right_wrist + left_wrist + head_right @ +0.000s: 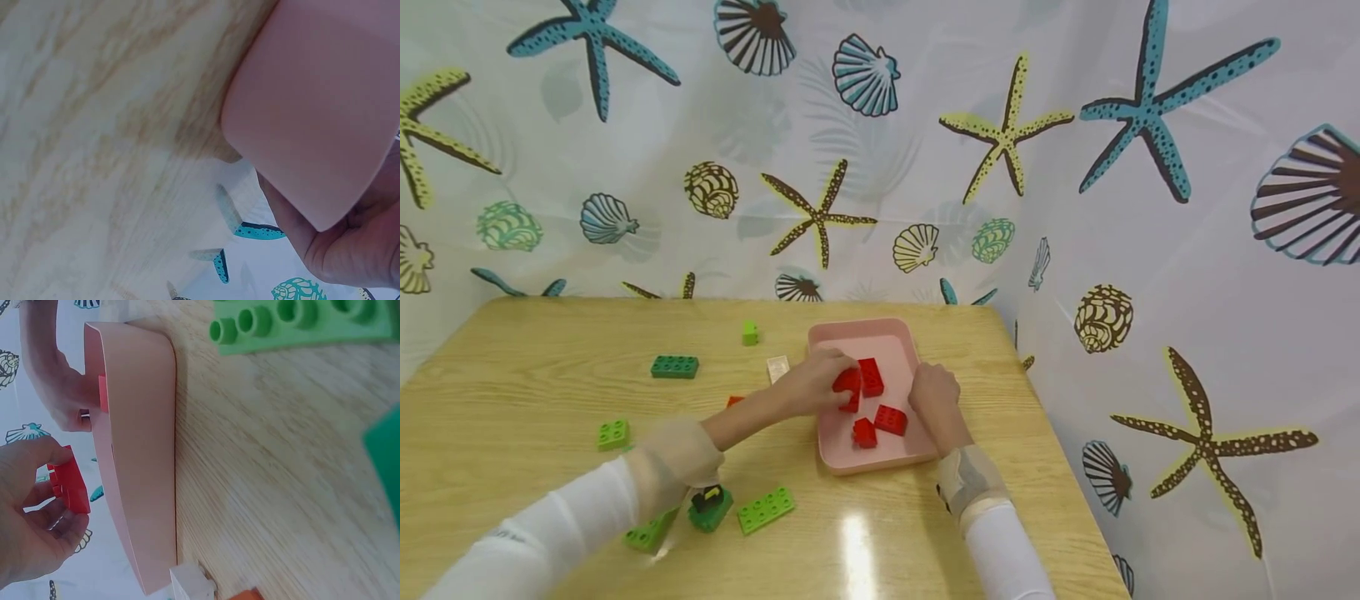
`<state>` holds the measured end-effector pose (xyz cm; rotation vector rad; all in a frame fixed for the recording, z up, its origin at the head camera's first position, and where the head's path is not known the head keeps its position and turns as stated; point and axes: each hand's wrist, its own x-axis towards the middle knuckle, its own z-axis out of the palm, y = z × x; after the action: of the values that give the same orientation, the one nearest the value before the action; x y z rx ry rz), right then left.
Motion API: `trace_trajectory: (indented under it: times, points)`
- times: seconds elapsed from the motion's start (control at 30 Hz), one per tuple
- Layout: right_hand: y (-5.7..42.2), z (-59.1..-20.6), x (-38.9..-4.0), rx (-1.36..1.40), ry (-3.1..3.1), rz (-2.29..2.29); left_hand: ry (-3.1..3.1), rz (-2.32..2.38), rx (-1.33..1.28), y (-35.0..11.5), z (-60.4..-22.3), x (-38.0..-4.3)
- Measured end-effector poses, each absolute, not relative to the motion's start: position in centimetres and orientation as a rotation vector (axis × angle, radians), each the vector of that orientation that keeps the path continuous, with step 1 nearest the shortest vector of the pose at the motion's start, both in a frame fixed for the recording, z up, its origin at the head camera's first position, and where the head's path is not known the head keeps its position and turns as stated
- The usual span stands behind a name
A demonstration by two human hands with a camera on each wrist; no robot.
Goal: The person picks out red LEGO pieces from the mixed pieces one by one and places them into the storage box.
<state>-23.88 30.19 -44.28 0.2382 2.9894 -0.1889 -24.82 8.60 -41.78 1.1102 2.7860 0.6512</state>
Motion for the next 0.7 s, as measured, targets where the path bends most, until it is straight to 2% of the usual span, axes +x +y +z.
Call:
trace_trajectory:
  times: [0.7]
  points:
    - [30.5,-44.9,-24.3,0.219,2.985,-0.159,2.745,0.640,1.189,12.6,-42.6,-24.6]
